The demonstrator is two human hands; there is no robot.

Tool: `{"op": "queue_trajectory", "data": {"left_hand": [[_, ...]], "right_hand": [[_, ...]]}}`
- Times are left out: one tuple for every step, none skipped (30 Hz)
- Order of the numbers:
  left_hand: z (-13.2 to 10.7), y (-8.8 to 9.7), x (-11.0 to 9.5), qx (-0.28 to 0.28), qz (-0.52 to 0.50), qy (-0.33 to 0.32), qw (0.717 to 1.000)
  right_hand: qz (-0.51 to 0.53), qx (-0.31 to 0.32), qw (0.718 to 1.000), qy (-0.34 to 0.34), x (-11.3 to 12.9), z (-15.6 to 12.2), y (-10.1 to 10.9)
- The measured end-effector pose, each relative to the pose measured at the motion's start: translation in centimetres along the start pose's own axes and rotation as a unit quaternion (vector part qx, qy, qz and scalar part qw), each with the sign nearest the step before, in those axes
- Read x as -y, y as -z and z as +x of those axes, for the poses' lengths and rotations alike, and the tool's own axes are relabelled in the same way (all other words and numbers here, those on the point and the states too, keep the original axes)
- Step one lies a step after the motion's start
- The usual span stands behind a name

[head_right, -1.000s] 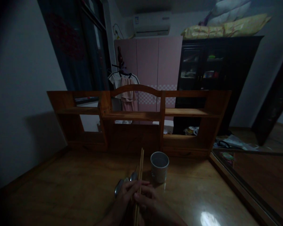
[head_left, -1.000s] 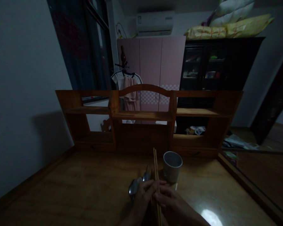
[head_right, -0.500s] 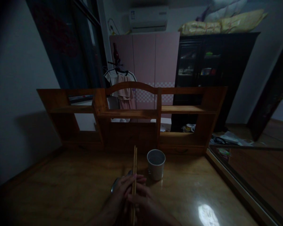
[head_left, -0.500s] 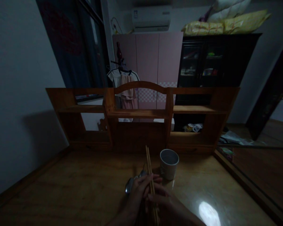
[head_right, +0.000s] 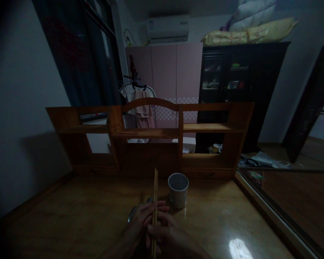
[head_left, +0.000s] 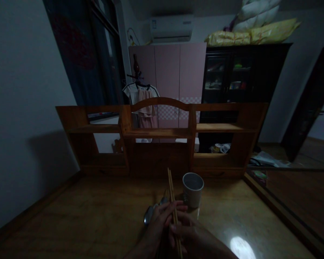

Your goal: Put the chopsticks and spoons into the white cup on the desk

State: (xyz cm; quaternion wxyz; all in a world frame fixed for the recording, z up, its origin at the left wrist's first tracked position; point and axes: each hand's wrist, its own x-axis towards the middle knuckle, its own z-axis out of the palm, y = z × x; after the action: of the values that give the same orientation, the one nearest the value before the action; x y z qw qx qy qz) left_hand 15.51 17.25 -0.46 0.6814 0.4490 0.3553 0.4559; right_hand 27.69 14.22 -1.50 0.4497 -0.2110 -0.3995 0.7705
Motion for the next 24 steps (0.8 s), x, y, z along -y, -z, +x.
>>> {"op": "queue_trajectory", "data": {"left_hand": [[0.0,0.0,0.0,0.013,-0.017,0.005,1.000],[0.0,0.1,0.0,0.022,-0.030,0.007,0.999],[-0.1,0.1,0.0,0.028,-0.037,0.009,0.999],[-0.2,0.1,-0.1,0.029,-0.040,0.009,0.999],[-0.2,0.1,-0.1,0.030,-0.042,0.012,0.999],[-0.3,0.0,-0.2,0.030,-0.044,0.016,0.998],[-0.4,0.0,-0.3,0.028,-0.047,0.020,0.998],[-0.6,-0.1,-0.4,0.026,-0.048,0.022,0.998],[-0.7,-0.1,-0.5,0.025,-0.047,0.024,0.998],[-0.8,-0.1,-0.5,0.025,-0.047,0.024,0.998],[-0.9,-0.1,-0.5,0.026,-0.047,0.025,0.998],[-0.9,-0.1,-0.6,0.029,-0.048,0.028,0.998],[-0.9,-0.1,-0.5,0.035,-0.050,0.030,0.998],[-0.9,-0.1,-0.5,0.040,-0.052,0.031,0.997],[-0.9,-0.1,-0.5,0.045,-0.052,0.030,0.997],[-0.8,-0.1,-0.4,0.050,-0.049,0.026,0.997],[-0.7,-0.1,-0.3,0.054,-0.045,0.021,0.997],[-0.6,-0.1,-0.2,0.058,-0.040,0.016,0.997],[-0.6,0.0,0.0,0.063,-0.037,0.013,0.997],[-0.5,0.0,0.1,0.067,-0.037,0.013,0.997],[-0.5,0.1,0.2,0.071,-0.040,0.015,0.997],[-0.5,0.1,0.4,0.074,-0.044,0.020,0.996],[-0.4,0.2,0.5,0.076,-0.047,0.026,0.996],[-0.4,0.3,0.6,0.079,-0.048,0.031,0.995]], "right_hand": [[0.003,0.000,1.000,-0.003,0.0,0.0,0.0],[0.008,-0.002,1.000,-0.007,0.0,-0.1,0.0],[0.015,-0.008,1.000,-0.013,0.0,-0.1,0.0],[0.022,-0.013,1.000,-0.018,0.0,-0.1,0.1],[0.025,-0.016,0.999,-0.024,0.0,-0.2,0.1],[0.027,-0.015,0.999,-0.027,0.1,-0.2,0.1],[0.027,-0.008,0.999,-0.030,0.1,-0.3,0.1],[0.026,0.002,0.999,-0.031,0.2,-0.3,0.0],[0.025,0.013,0.999,-0.032,0.2,-0.3,0.0],[0.022,0.022,0.999,-0.031,0.3,-0.4,-0.1],[0.021,0.026,0.999,-0.029,0.3,-0.4,-0.1],[0.024,0.026,0.999,-0.026,0.4,-0.4,-0.1],[0.026,0.023,0.999,-0.025,0.4,-0.5,-0.1],[0.028,0.019,0.999,-0.026,0.4,-0.5,0.0],[0.027,0.015,0.999,-0.031,0.3,-0.5,0.1],[0.025,0.011,0.999,-0.036,0.2,-0.5,0.3],[0.021,0.010,0.999,-0.041,0.1,-0.5,0.5],[0.014,0.013,0.999,-0.043,-0.1,-0.5,0.7],[0.008,0.015,0.999,-0.043,-0.2,-0.5,0.9],[0.005,0.016,0.999,-0.043,-0.3,-0.5,1.1],[0.002,0.016,0.999,-0.042,-0.4,-0.5,1.2],[0.001,0.015,0.999,-0.042,-0.4,-0.4,1.2],[0.002,0.015,0.999,-0.043,-0.4,-0.4,1.1],[0.003,0.014,0.999,-0.043,-0.3,-0.4,1.0]]}}
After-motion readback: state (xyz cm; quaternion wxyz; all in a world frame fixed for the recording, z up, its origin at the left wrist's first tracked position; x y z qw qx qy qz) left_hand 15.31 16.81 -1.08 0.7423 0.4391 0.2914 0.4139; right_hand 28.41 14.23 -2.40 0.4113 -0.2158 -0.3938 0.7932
